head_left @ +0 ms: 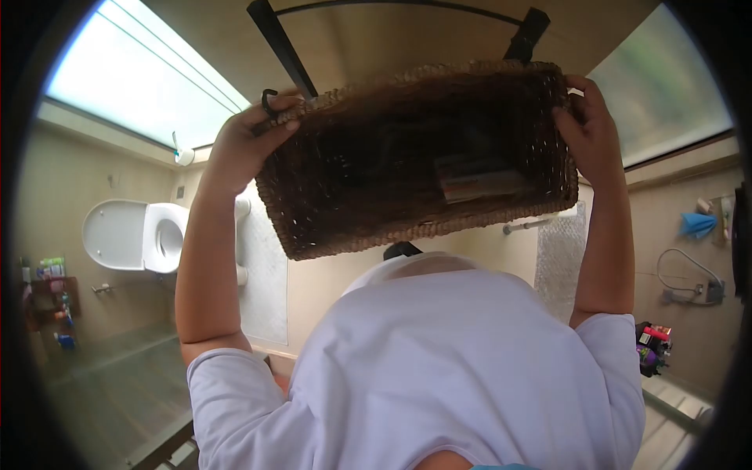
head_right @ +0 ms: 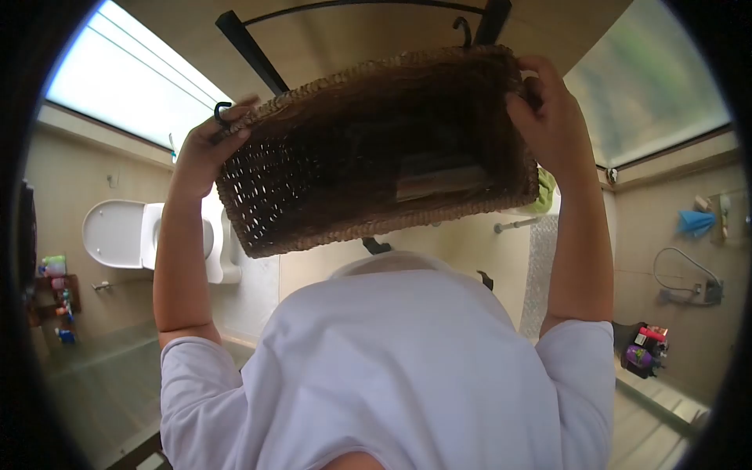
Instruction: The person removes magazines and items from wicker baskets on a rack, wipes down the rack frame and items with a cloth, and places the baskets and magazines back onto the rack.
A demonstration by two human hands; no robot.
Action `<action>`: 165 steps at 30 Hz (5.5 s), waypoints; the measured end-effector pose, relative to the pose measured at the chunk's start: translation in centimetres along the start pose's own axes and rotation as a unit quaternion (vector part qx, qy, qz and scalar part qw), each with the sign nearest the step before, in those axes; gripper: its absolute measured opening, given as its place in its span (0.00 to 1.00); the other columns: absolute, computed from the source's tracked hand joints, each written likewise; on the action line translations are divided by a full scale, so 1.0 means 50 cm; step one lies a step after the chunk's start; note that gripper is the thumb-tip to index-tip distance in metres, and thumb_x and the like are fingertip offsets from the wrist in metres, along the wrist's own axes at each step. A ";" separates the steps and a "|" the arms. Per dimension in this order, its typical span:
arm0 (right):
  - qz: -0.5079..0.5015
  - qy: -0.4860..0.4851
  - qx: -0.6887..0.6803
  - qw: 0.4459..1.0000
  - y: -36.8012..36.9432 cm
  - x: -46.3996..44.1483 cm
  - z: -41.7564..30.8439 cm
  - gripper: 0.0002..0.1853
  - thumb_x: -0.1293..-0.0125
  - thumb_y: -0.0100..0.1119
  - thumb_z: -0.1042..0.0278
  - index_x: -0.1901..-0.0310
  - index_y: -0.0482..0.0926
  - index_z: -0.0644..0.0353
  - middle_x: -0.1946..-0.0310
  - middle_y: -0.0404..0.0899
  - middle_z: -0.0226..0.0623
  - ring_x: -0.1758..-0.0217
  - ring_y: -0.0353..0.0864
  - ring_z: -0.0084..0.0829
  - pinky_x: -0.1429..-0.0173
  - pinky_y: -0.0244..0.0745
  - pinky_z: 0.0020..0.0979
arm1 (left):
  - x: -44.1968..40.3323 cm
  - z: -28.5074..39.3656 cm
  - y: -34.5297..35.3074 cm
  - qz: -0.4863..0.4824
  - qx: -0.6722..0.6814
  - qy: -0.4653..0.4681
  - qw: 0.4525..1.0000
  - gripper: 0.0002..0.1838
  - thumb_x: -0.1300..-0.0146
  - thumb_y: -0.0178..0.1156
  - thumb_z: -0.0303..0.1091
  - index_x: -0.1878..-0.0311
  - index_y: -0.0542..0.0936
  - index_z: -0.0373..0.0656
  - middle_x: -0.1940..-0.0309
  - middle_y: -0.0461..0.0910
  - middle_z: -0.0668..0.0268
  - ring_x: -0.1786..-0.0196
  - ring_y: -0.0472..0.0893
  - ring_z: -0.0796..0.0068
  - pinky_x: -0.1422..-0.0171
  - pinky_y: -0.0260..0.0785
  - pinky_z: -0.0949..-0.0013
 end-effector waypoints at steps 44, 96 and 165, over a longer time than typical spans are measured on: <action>-0.369 -0.288 0.139 0.873 0.596 0.436 -0.066 0.23 0.48 0.50 0.71 0.48 0.71 0.39 0.63 0.76 0.31 0.61 0.76 0.38 0.59 0.73 0.35 | 0.335 -0.076 -0.033 0.034 -0.101 -0.218 0.970 0.23 0.58 0.40 0.09 0.60 0.78 0.34 0.63 0.79 0.66 0.57 0.76 0.79 0.47 0.64 0.78; -0.517 -0.379 0.018 0.767 0.852 0.502 0.007 0.16 0.45 0.52 0.72 0.52 0.75 0.55 0.51 0.73 0.41 0.49 0.73 0.42 0.44 0.68 0.37 | 0.481 -0.073 0.092 0.303 0.001 -0.230 0.925 0.19 0.56 0.48 0.13 0.61 0.79 0.38 0.64 0.80 0.66 0.59 0.77 0.78 0.50 0.67 0.76; -0.110 -0.097 0.195 0.970 0.443 0.178 0.607 0.16 0.48 0.55 0.74 0.55 0.76 0.57 0.61 0.74 0.38 0.57 0.74 0.36 0.49 0.69 0.35 | 0.599 -0.243 0.097 0.395 -0.025 -0.285 0.873 0.24 0.59 0.41 0.14 0.56 0.76 0.33 0.62 0.79 0.60 0.56 0.77 0.75 0.47 0.65 0.75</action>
Point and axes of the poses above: each hand's wrist, its own x-axis away from the middle knuckle, its own y-axis out of the palm, z = x × y, the point moved 8 cm from there along -x, towards the middle knuckle
